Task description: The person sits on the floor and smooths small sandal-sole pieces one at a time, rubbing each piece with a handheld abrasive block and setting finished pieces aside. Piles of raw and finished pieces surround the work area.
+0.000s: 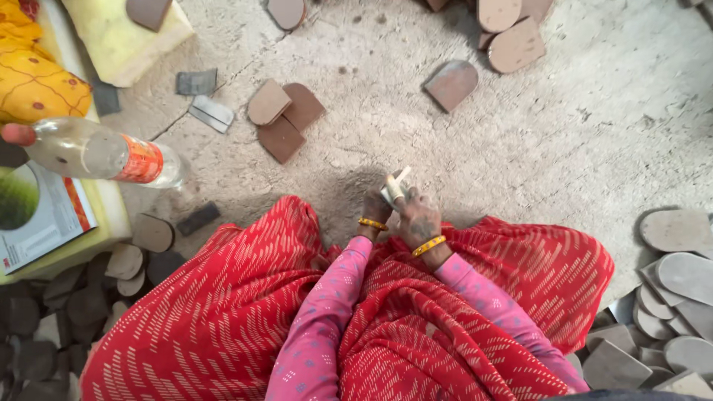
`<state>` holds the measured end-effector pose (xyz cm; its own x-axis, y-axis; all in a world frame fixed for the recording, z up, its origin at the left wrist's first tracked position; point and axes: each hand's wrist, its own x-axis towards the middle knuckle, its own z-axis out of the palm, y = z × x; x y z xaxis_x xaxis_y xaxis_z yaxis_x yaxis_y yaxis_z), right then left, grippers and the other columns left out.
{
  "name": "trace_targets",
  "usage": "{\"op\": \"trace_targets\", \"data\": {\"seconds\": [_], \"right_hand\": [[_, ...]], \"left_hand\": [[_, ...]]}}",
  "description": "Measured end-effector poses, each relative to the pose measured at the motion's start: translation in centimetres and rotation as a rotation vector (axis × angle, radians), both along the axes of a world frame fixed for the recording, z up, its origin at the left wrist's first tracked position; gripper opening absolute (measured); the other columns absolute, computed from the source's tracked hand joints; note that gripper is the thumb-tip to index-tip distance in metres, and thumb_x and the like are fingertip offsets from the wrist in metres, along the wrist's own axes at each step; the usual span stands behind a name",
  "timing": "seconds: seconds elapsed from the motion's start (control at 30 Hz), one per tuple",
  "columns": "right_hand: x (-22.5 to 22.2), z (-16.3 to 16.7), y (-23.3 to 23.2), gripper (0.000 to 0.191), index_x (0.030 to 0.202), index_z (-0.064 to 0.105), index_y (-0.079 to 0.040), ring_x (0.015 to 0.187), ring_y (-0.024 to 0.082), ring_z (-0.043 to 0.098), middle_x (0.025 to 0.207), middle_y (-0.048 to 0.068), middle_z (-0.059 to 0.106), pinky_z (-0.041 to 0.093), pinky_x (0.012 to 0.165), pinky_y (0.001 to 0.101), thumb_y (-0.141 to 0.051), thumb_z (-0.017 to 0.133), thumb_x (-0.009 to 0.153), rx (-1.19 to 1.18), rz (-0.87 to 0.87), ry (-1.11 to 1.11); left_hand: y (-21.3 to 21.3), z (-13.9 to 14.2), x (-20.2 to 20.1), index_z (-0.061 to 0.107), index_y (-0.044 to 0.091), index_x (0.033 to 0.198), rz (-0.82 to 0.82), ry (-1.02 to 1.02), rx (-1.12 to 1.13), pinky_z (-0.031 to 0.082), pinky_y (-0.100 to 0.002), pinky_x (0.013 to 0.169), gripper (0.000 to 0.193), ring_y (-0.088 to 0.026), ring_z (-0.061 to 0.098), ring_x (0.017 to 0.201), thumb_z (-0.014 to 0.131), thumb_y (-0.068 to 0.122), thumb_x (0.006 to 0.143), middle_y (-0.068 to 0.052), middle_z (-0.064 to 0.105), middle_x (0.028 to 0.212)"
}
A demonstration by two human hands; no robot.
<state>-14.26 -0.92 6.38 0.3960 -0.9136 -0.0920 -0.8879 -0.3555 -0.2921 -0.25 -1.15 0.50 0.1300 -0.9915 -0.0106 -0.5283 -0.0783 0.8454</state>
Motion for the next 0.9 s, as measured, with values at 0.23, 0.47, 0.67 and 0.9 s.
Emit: {"op": "trace_targets", "data": {"seconds": [0.23, 0.47, 0.67, 0.9], "right_hand": [[-0.4, 1.1, -2.6, 0.039, 0.130, 0.062, -0.016, 0.084, 0.039, 0.067, 0.115, 0.020, 0.060, 0.057, 0.063, 0.0520, -0.018, 0.061, 0.090, 0.105, -0.122, 0.062], [0.1, 1.3, -0.4, 0.063, 0.126, 0.061, -0.012, 0.083, 0.039, 0.069, 0.117, 0.022, 0.062, 0.056, 0.058, 0.0500, -0.040, 0.067, 0.070, -0.077, -0.022, -0.059], [-0.2, 1.8, -4.2, 0.039, 0.129, 0.060, -0.014, 0.081, 0.038, 0.070, 0.117, 0.023, 0.061, 0.058, 0.064, 0.0501, -0.017, 0.061, 0.090, 0.040, -0.078, 0.017], [1.3, 2.0, -0.1, 0.053, 0.138, 0.056, -0.009, 0.079, 0.044, 0.071, 0.123, 0.032, 0.061, 0.056, 0.059, 0.0510, -0.010, 0.057, 0.085, -0.120, 0.013, -0.210]], "left_hand": [[-0.8, 0.6, -0.7, 0.071, 0.008, 0.119, 0.068, -0.004, -0.214, 0.058, -0.049, 0.070, 0.031, -0.041, 0.071, 0.087, 0.055, 0.008, 0.093, -0.022, 0.073, 0.096], [-0.6, 0.5, -0.6, 0.072, 0.005, 0.105, 0.080, 0.005, -0.034, 0.056, -0.050, 0.056, 0.023, -0.042, 0.071, 0.071, 0.067, 0.020, 0.089, -0.023, 0.072, 0.080], [-1.3, 0.6, -1.1, 0.075, 0.007, 0.102, 0.103, -0.239, -0.057, 0.054, -0.050, 0.058, 0.019, -0.043, 0.069, 0.069, 0.063, 0.018, 0.093, -0.023, 0.070, 0.077], [-0.3, -0.1, -0.3, 0.070, 0.006, 0.086, 0.024, 0.046, -0.017, 0.053, -0.047, 0.054, 0.021, -0.037, 0.072, 0.067, 0.065, 0.026, 0.093, -0.018, 0.072, 0.074]]}}
